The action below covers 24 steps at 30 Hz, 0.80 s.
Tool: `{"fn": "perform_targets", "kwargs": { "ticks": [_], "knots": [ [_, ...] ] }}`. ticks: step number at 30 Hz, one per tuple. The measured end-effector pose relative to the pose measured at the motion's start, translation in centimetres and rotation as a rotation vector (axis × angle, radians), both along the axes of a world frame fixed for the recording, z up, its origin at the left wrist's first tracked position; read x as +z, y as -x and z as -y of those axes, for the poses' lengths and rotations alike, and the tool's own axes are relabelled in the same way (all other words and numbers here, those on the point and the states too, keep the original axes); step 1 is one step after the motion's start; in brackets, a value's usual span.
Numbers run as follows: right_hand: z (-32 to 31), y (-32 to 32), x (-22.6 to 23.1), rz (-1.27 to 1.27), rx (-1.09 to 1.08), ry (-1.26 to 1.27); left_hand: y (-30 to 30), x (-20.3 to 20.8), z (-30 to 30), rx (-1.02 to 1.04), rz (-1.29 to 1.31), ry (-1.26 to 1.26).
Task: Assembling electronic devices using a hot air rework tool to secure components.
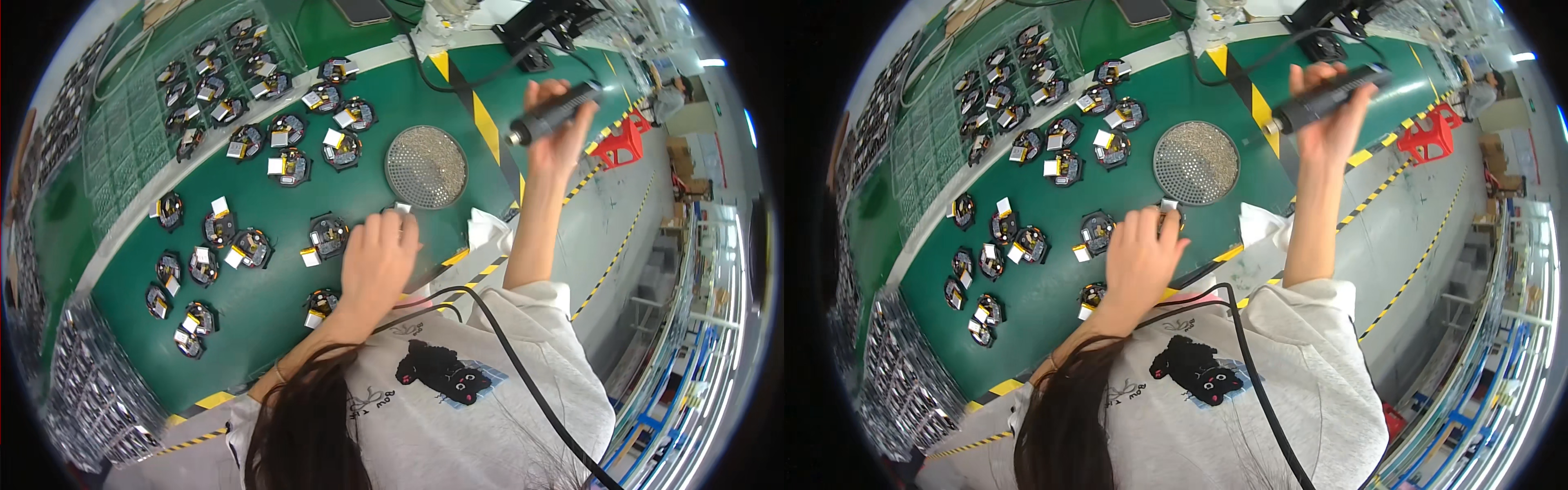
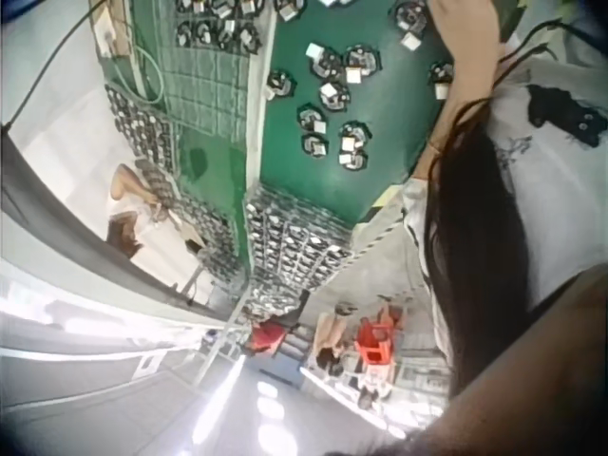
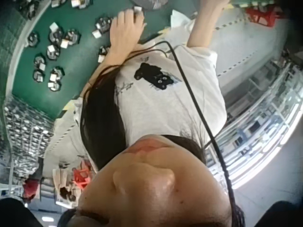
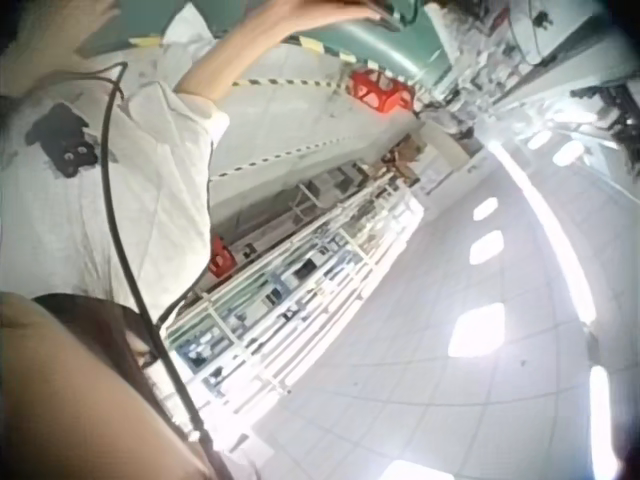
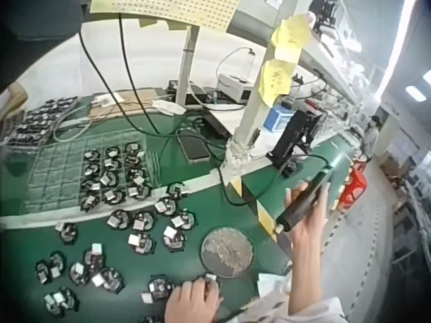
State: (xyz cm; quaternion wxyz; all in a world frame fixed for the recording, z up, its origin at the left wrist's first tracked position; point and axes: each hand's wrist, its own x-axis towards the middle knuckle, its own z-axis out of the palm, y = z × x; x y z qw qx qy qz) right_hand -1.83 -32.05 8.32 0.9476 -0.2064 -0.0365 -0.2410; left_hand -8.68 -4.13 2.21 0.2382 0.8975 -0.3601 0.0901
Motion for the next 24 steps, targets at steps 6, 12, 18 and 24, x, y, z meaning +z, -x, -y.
{"fn": "perform_targets", "kwargs": {
  "ticks": [6,12,18,24],
  "knots": [
    [-0.2,-0.2,0.9,0.258,-0.075,0.305,-1.3,-0.2,-1.4,0.039,0.014,0.037],
    [-0.9,-4.5,-1.1,0.296,0.039,0.198,0.8,0.5,2.9,-0.443,-0.012,0.204],
    [0.6,-3.7,-0.8,0.347,0.090,0.120,2.8,-1.9,5.8,-0.507,0.078,-0.022],
    [0.4,-1.1,4.9,0.269,-0.165,0.105,2.7,-0.5,6.3,-0.292,0.081,-0.293]
  ]
}}
